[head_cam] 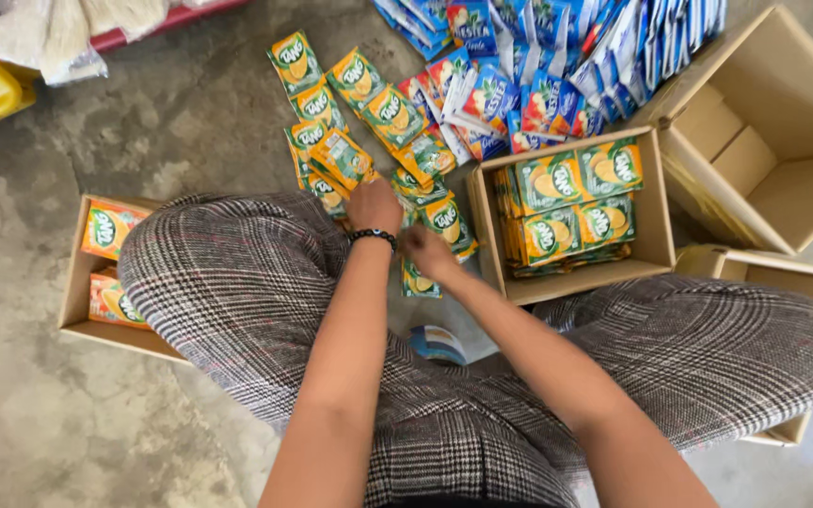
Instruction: The person organizes and sorts drink mix packets by hand, placing strips of connected packets into several cardboard boxes while sitting on the floor.
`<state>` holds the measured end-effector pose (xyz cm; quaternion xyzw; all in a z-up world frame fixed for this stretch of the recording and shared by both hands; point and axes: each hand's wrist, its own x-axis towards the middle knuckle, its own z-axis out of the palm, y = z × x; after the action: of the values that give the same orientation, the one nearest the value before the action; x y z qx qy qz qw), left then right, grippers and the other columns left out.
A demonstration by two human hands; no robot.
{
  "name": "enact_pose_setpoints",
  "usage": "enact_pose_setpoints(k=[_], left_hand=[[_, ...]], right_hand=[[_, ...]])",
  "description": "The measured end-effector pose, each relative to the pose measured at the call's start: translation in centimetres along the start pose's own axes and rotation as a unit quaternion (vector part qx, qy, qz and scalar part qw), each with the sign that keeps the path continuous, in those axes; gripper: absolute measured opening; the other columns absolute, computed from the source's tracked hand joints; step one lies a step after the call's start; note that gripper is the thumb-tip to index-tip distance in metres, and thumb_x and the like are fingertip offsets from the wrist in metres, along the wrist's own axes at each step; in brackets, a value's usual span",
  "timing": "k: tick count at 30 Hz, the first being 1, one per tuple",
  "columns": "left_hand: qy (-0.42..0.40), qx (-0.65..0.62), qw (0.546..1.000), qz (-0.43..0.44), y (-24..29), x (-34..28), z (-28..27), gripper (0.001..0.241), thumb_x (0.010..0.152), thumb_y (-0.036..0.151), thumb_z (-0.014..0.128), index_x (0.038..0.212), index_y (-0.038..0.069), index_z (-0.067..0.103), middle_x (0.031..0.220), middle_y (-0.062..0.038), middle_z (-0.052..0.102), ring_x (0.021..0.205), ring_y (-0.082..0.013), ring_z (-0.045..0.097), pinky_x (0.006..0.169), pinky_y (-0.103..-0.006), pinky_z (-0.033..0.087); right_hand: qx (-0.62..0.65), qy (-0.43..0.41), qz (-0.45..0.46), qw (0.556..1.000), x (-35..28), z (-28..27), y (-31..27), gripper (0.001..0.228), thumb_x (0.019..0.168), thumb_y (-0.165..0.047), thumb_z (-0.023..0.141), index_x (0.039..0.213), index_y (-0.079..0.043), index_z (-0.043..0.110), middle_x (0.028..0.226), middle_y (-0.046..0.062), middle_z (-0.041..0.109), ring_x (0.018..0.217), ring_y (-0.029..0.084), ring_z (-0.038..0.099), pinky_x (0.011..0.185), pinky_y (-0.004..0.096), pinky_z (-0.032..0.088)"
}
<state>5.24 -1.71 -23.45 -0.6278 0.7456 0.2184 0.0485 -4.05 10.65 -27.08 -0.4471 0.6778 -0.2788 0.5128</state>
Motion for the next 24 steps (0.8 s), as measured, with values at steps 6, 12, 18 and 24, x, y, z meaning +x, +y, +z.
enact_pose_setpoints(k=[6, 12, 18, 24], left_hand=[[0.202, -0.249, 0.936, 0.149, 5.3, -0.3, -15.6, 0.022, 0.088, 0.01, 0.067, 0.107, 0.001, 0.07, 0.098, -0.022, 0.073, 0.092, -0.0414, 0.07, 0.076, -0.0495, 0.056], [-0.052, -0.65, 0.693, 0.307, 8.9, -2.7, -25.1, 0.033, 0.109, 0.012, 0.071, 0.139, 0.002, 0.063, 0.113, -0.008, 0.073, 0.103, -0.0106, 0.068, 0.091, -0.0285, 0.056], [-0.175, -0.588, 0.689, 0.386, 10.0, -5.1, -28.3, 0.072, 0.106, 0.02, 0.077, 0.16, 0.014, 0.029, 0.119, -0.011, 0.074, 0.11, -0.0176, 0.072, 0.097, -0.0338, 0.061], [-0.136, -0.556, 0.699, 0.429, 12.2, -5.8, -23.5, 0.098, 0.09, 0.031, 0.091, 0.156, 0.013, 0.021, 0.124, -0.014, 0.073, 0.118, -0.0254, 0.073, 0.107, -0.0402, 0.059]], right_hand=[[0.253, 0.069, -0.066, 0.963, -0.4, -13.2, -11.5, 0.013, 0.097, -0.016, 0.069, 0.106, -0.007, 0.067, 0.095, 0.0, 0.07, 0.088, 0.011, 0.066, 0.079, 0.029, 0.055], [0.27, 0.116, -0.199, 0.935, -5.9, -23.2, -21.4, 0.012, 0.107, -0.007, 0.066, 0.119, -0.005, 0.065, 0.107, 0.002, 0.071, 0.099, 0.012, 0.066, 0.094, 0.03, 0.056], [0.413, 0.113, -0.288, 0.857, -11.6, -26.1, -25.5, 0.009, 0.11, -0.003, 0.061, 0.12, -0.005, 0.061, 0.112, 0.006, 0.069, 0.103, 0.014, 0.067, 0.096, 0.029, 0.059], [0.419, 0.174, -0.362, 0.814, -12.7, -29.5, -23.0, 0.006, 0.119, 0.002, 0.065, 0.12, -0.001, 0.06, 0.106, 0.005, 0.063, 0.094, 0.013, 0.061, 0.088, 0.026, 0.051]])
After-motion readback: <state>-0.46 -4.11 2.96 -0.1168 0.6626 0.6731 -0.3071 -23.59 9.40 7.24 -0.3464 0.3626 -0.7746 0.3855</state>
